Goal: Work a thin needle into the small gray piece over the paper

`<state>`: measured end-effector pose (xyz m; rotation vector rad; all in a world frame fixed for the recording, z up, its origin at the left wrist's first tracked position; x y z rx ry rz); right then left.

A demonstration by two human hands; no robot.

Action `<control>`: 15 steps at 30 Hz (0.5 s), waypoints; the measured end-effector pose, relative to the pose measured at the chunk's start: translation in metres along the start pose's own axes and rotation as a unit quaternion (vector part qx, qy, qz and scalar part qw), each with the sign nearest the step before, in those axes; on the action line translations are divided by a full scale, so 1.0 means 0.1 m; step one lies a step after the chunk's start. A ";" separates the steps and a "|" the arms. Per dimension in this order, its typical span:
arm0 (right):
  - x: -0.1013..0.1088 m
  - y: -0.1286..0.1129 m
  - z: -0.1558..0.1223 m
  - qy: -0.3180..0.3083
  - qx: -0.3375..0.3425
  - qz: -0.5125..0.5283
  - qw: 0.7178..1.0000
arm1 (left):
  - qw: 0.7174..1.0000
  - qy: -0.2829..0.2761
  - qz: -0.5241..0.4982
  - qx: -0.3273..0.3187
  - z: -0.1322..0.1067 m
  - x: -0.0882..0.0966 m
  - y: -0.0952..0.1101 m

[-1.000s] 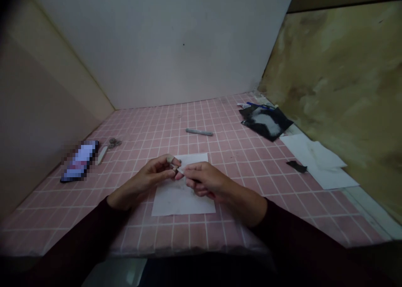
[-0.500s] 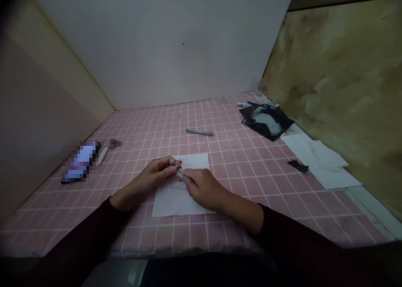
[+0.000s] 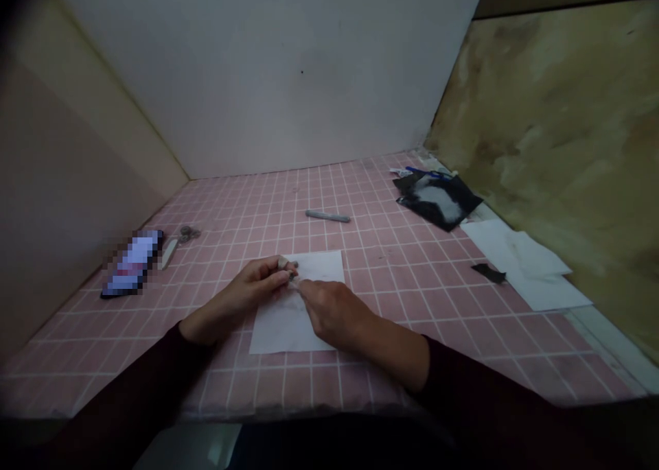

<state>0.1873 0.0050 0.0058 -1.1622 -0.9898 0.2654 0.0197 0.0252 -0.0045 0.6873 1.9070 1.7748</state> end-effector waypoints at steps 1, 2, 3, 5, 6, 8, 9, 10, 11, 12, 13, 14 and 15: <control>0.00 -0.01 0.00 0.005 0.007 -0.024 1.000 | 1.000 -0.002 0.001 0.009 0.00 0.00 -0.01; 0.01 -0.01 0.00 0.000 0.001 -0.013 1.000 | 1.000 -0.007 -0.001 0.014 0.00 0.00 -0.02; 0.02 0.01 0.01 -0.013 -0.016 0.031 0.999 | 1.000 -0.014 -0.007 0.013 0.00 -0.01 -0.01; 0.05 0.06 0.03 -0.055 -0.071 0.195 0.977 | 0.999 -0.026 -0.026 -0.004 0.00 -0.02 0.01; 0.06 0.08 0.04 -0.076 -0.097 0.298 0.946 | 0.999 -0.029 -0.036 -0.017 0.00 -0.03 0.03; 0.07 0.08 0.05 -0.107 -0.127 0.466 0.869 | 0.998 -0.025 -0.052 -0.041 -0.01 -0.04 0.07; 0.08 0.08 0.05 -0.113 -0.132 0.515 0.839 | 0.997 -0.021 -0.055 -0.049 -0.01 -0.04 0.08; 0.08 0.07 0.05 -0.114 -0.132 0.539 0.824 | 0.997 -0.016 -0.056 -0.053 -0.02 -0.04 0.08; 0.07 0.07 0.05 -0.113 -0.132 0.540 0.824 | 0.997 -0.010 -0.054 -0.054 -0.02 -0.04 0.08; 0.06 0.08 0.04 -0.109 -0.131 0.519 0.838 | 0.997 -0.005 -0.049 -0.052 -0.02 -0.04 0.08; 0.05 0.08 0.03 -0.099 -0.125 0.475 0.866 | 0.998 0.000 -0.041 -0.049 -0.02 -0.03 0.07; 0.04 0.08 0.03 -0.085 -0.111 0.405 0.904 | 0.998 0.005 -0.033 -0.045 -0.02 -0.02 0.06; 0.04 0.07 0.02 -0.064 -0.087 0.312 0.944 | 0.999 0.011 -0.026 -0.040 -0.02 -0.01 0.05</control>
Point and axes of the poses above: each hand's wrist, its own z-axis towards the middle knuckle, its own x-axis out of the back of the hand, y = z × x, the point moved 4 cm from there along z, towards the middle knuckle, and after that the axes turned 14 degrees about -y, right-handed, at the moved point
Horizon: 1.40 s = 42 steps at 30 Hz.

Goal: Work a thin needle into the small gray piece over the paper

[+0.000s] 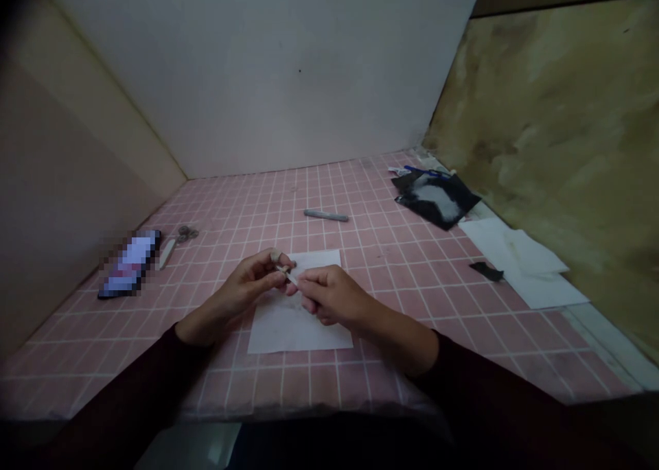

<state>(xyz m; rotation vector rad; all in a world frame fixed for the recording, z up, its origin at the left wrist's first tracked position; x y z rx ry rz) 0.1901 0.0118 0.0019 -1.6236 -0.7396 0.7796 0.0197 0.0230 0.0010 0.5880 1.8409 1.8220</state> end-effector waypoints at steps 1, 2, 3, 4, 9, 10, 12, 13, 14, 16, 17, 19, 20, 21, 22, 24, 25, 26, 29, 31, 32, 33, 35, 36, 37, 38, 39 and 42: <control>-0.01 -0.02 -0.01 0.025 0.031 -0.111 0.993 | 1.000 0.006 0.006 0.005 0.00 0.01 -0.01; -0.03 -0.04 -0.03 0.047 0.061 -0.218 0.973 | 1.000 0.013 0.009 0.010 0.00 0.02 -0.01; -0.05 -0.06 -0.04 0.064 0.085 -0.306 0.946 | 1.000 0.019 0.010 0.014 0.00 0.03 -0.02; -0.07 -0.07 -0.05 0.070 0.096 -0.369 0.922 | 1.000 0.024 0.006 0.017 0.01 0.04 -0.02; -0.03 -0.06 -0.04 0.070 0.067 -0.449 0.888 | 0.999 0.004 -0.038 0.014 0.01 0.02 0.00; -0.02 -0.06 -0.03 0.070 0.061 -0.460 0.883 | 0.999 0.004 -0.045 0.013 0.01 0.02 0.00; -0.02 -0.04 -0.02 0.063 0.052 -0.484 0.871 | 0.998 0.002 -0.052 0.017 0.00 0.01 0.00; -0.02 -0.03 -0.02 0.059 0.049 -0.496 0.865 | 0.998 0.001 -0.054 0.020 0.00 0.01 -0.01; -0.03 -0.01 -0.02 0.056 0.046 -0.506 0.859 | 0.998 0.000 -0.055 0.024 0.00 0.01 -0.02; -0.04 0.00 -0.02 0.055 0.044 -0.519 0.852 | 0.998 0.000 -0.061 0.034 0.01 0.01 -0.03; -0.04 0.00 -0.02 0.056 0.042 -0.523 0.850 | 0.997 0.000 -0.065 0.040 0.01 0.01 -0.04; -0.03 0.01 -0.02 0.058 0.037 -0.526 0.848 | 0.996 -0.003 -0.070 0.049 0.02 0.02 -0.06; -0.03 0.01 -0.02 0.058 0.034 -0.526 0.848 | 0.996 -0.006 -0.071 0.053 0.03 0.02 -0.07; -0.03 0.02 -0.02 0.057 0.031 -0.526 0.848 | 0.996 -0.009 -0.072 0.056 0.03 0.01 -0.07; -0.03 0.02 -0.02 0.056 0.029 -0.525 0.849 | 0.996 -0.013 -0.074 0.056 0.03 0.01 -0.07; -0.04 0.03 -0.02 0.054 0.027 -0.521 0.851 | 0.995 -0.019 -0.082 0.055 0.03 0.01 -0.08; -0.05 0.03 -0.02 0.055 0.029 -0.518 0.853 | 0.995 -0.021 -0.085 0.055 0.03 0.00 -0.08; -0.06 0.02 -0.03 0.055 0.036 -0.511 0.857 | 0.995 -0.021 -0.086 0.053 0.02 0.00 -0.08; -0.06 -0.05 -0.03 0.051 0.069 -0.435 0.897 | 0.996 -0.027 -0.076 0.045 0.01 -0.01 -0.05; -0.01 -0.08 -0.02 0.032 0.049 -0.294 0.954 | 0.996 -0.055 -0.063 0.033 0.01 -0.03 -0.01; 0.02 -0.08 -0.01 0.008 0.018 -0.189 0.982 | 0.996 -0.068 -0.054 0.022 0.01 -0.05 0.01; 0.03 -0.06 0.00 -0.018 -0.013 -0.065 0.998 | 0.996 -0.076 -0.044 0.010 0.00 -0.06 0.03; 0.03 -0.06 0.02 -0.063 -0.047 0.144 0.986 | 0.997 -0.072 -0.028 -0.014 0.00 -0.06 0.07; 0.03 -0.06 0.02 -0.075 -0.053 0.213 0.973 | 0.997 -0.067 -0.025 -0.022 0.00 -0.06 0.08; 0.03 -0.06 0.02 -0.078 -0.055 0.251 0.963 | 0.997 -0.062 -0.026 -0.026 0.00 -0.06 0.08; 0.02 -0.05 0.03 -0.074 -0.056 0.261 0.961 | 0.997 -0.062 -0.028 -0.026 0.00 -0.06 0.08; 0.01 -0.03 0.02 -0.065 -0.058 0.245 0.966 | 0.997 -0.062 -0.030 -0.026 0.00 -0.06 0.06; -0.02 0.02 0.01 -0.016 -0.027 0.037 0.999 | 0.998 -0.050 -0.032 -0.024 0.00 -0.04 0.02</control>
Point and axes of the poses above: each hand's wrist, its own z-axis towards the middle knuckle, its own x-axis out of the back of the hand, y = z × x, the point moved 4 cm from there along z, towards the middle knuckle, and after that the axes turned 14 degrees about -y, right-handed, at the moved point
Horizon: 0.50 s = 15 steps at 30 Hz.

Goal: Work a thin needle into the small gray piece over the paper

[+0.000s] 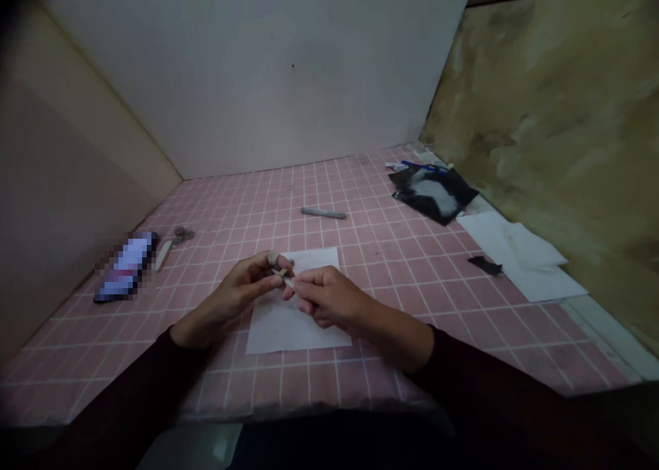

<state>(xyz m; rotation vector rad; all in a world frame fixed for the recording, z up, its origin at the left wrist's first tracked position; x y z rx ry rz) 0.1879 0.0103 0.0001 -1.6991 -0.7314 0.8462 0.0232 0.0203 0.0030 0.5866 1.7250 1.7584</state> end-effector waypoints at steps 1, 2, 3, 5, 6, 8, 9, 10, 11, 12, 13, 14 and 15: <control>-0.01 0.00 -0.01 0.027 0.028 -0.105 0.994 | 1.000 0.012 -0.001 0.004 0.00 0.01 -0.02; -0.03 -0.02 -0.02 0.053 0.060 -0.208 0.975 | 1.000 0.024 -0.002 0.012 0.00 0.03 -0.04; -0.05 -0.03 -0.03 0.077 0.089 -0.290 0.950 | 0.999 0.036 -0.002 0.024 -0.01 0.04 -0.05; -0.05 -0.05 -0.05 0.098 0.109 -0.358 0.922 | 0.998 0.050 0.001 0.045 -0.01 0.06 -0.07; -0.03 -0.05 -0.05 0.089 0.101 -0.340 0.931 | 0.998 0.045 0.004 0.050 -0.01 0.06 -0.07; 0.03 -0.04 -0.03 0.037 0.042 -0.198 0.979 | 0.999 0.023 0.008 0.047 -0.01 0.06 -0.05; 0.06 -0.03 -0.02 0.008 0.008 -0.078 0.997 | 0.999 0.013 0.010 0.038 -0.01 0.06 -0.03; 0.07 -0.03 -0.02 -0.028 -0.019 0.032 0.999 | 0.999 0.006 0.013 0.030 -0.01 0.06 -0.01; 0.08 -0.04 -0.02 -0.046 -0.028 0.113 0.992 | 1.000 0.004 0.017 0.021 -0.01 0.06 0.00; 0.08 -0.05 -0.02 -0.061 -0.038 0.178 0.981 | 1.000 0.004 0.022 0.013 -0.01 0.06 0.01; 0.08 -0.06 -0.02 -0.070 -0.044 0.215 0.973 | 1.000 0.006 0.025 0.007 -0.01 0.06 0.02; 0.07 -0.05 -0.02 -0.070 -0.048 0.223 0.971 | 1.000 0.008 0.027 0.004 -0.01 0.06 0.01; 0.06 -0.04 -0.01 -0.064 -0.049 0.203 0.976 | 1.000 0.011 0.027 0.003 -0.01 0.06 0.01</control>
Point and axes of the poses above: each hand's wrist, its own z-axis towards the middle knuckle, its own x-axis out of the back of the hand, y = z × x, the point moved 4 cm from there along z, towards the middle knuckle, and after that the axes turned 14 degrees about -y, right-handed, at the moved point
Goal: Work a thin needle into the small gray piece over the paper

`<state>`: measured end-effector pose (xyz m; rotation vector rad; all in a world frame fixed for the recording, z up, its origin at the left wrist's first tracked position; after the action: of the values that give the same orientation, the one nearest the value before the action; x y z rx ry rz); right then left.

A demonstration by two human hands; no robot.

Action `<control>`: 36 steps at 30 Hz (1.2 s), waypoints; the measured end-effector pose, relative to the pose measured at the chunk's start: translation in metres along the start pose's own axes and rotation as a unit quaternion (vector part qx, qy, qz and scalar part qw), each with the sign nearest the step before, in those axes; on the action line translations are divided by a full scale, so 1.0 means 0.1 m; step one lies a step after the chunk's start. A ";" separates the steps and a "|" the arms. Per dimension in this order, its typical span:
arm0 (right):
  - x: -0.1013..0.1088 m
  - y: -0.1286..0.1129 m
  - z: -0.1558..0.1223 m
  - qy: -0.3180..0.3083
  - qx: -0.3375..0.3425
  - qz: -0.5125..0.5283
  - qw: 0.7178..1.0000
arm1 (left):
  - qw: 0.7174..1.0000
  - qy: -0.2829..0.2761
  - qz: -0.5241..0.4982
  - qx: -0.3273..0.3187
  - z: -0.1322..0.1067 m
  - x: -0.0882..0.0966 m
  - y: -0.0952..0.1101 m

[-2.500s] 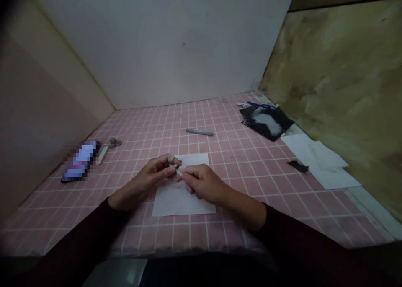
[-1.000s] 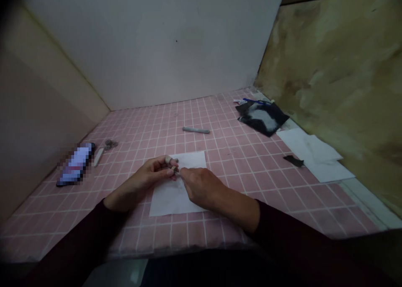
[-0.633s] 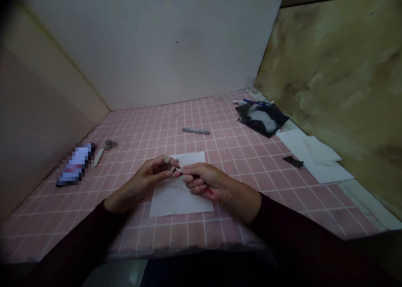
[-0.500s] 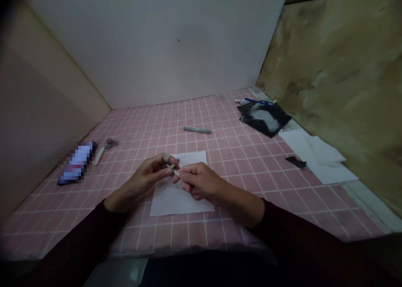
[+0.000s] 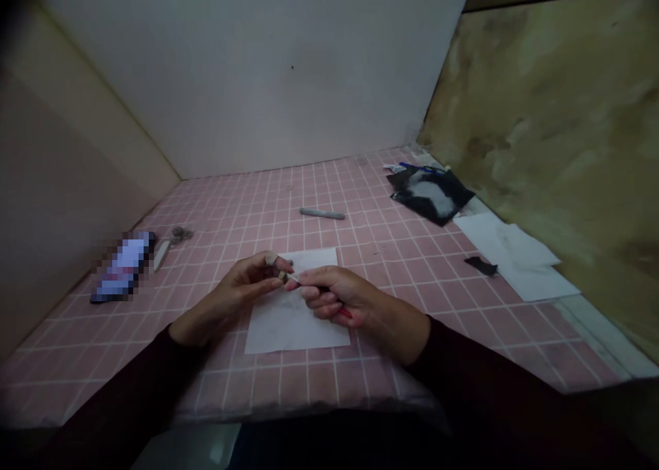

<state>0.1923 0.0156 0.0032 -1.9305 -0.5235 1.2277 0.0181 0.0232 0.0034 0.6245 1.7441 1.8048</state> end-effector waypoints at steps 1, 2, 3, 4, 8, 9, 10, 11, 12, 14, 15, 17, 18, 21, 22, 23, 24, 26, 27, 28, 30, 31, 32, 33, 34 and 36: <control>0.00 0.01 0.01 0.015 0.007 -0.053 0.998 | 1.000 0.002 -0.003 -0.001 0.00 -0.01 -0.01; -0.01 0.02 0.01 0.036 0.024 -0.137 0.990 | 1.000 0.002 -0.009 0.001 0.00 -0.02 -0.01; -0.02 0.02 0.01 0.062 0.049 -0.242 0.967 | 1.000 0.002 -0.019 0.005 0.01 -0.03 -0.03; -0.04 0.01 0.00 0.089 0.077 -0.352 0.929 | 1.000 0.002 -0.027 0.011 0.01 -0.04 -0.04; -0.12 0.02 -0.03 0.143 0.146 -0.588 0.782 | 0.998 0.027 -0.019 0.047 0.02 -0.02 -0.08; -0.12 0.01 -0.03 0.139 0.143 -0.578 0.792 | 0.998 0.026 -0.014 0.049 0.02 -0.01 -0.07; -0.10 0.00 -0.03 0.129 0.132 -0.539 0.822 | 0.999 0.017 -0.013 0.045 0.02 -0.01 -0.07; -0.07 -0.01 -0.02 0.116 0.112 -0.473 0.866 | 0.999 0.005 -0.012 0.037 0.02 -0.01 -0.05; -0.04 -0.01 -0.01 0.093 0.083 -0.382 0.916 | 1.000 -0.008 -0.010 0.027 0.02 -0.01 -0.03; -0.01 -0.01 0.00 0.048 0.037 -0.163 0.985 | 1.000 -0.021 0.002 0.010 0.01 -0.02 0.01; -0.01 -0.02 0.00 0.028 0.032 -0.082 0.996 | 1.000 -0.017 0.011 0.004 0.00 -0.02 0.03; 0.00 -0.04 0.00 -0.003 0.026 0.026 0.999 | 1.000 -0.004 0.028 -0.005 0.00 -0.03 0.06; 0.00 -0.05 0.00 -0.011 0.028 0.048 0.998 | 0.999 0.000 0.033 -0.010 0.00 -0.03 0.07; 0.03 -0.02 0.01 -0.016 0.029 0.002 0.999 | 0.999 -0.011 0.035 -0.030 0.01 -0.07 0.10; 0.03 0.00 0.02 -0.009 0.030 -0.048 0.998 | 0.999 -0.015 0.033 -0.033 0.02 -0.08 0.10; 0.03 0.01 0.02 0.006 0.034 -0.116 0.993 | 0.999 -0.015 0.032 -0.034 0.03 -0.08 0.10; 0.03 0.01 0.02 0.031 0.046 -0.200 0.978 | 0.999 -0.011 0.033 -0.031 0.04 -0.08 0.08; 0.00 -0.04 0.00 0.103 0.100 -0.377 0.915 | 0.999 0.008 0.044 -0.014 0.05 -0.05 0.04; -0.03 -0.08 -0.03 0.133 0.129 -0.446 0.876 | 0.998 0.011 0.055 -0.003 0.06 -0.03 0.03; -0.06 -0.11 -0.05 0.156 0.154 -0.490 0.844 | 0.998 0.015 0.065 0.000 0.07 -0.02 0.02; -0.10 -0.15 -0.07 0.138 0.145 -0.480 0.854 | 0.997 -0.002 0.070 -0.020 0.08 -0.03 0.04; -0.09 -0.16 -0.07 0.115 0.125 -0.425 0.889 | 0.997 -0.018 0.066 -0.034 0.09 -0.04 0.06; -0.08 -0.16 -0.07 0.088 0.096 -0.339 0.932 | 0.996 -0.031 0.062 -0.054 0.09 -0.05 0.08; -0.06 -0.15 -0.07 0.065 0.067 -0.245 0.965 | 0.995 -0.041 0.065 -0.066 0.10 -0.07 0.10; -0.05 -0.15 -0.08 0.047 0.049 -0.162 0.985 | 0.993 -0.038 0.074 -0.084 0.10 -0.07 0.13; -0.04 -0.15 -0.08 0.015 0.022 -0.041 0.999 | 0.989 -0.023 0.102 -0.107 0.11 -0.07 0.15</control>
<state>0.1984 0.0195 0.0192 -1.8700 -0.5492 1.1475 0.0295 0.0268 0.0197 0.7693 1.4745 2.0659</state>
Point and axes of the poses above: each hand's wrist, its own z-axis towards the middle knuckle, its own x-axis out of the back of the hand, y = z × x, the point moved 4 cm from there along z, towards the middle knuckle, and after that the axes turned 14 degrees about -y, right-handed, at the moved point
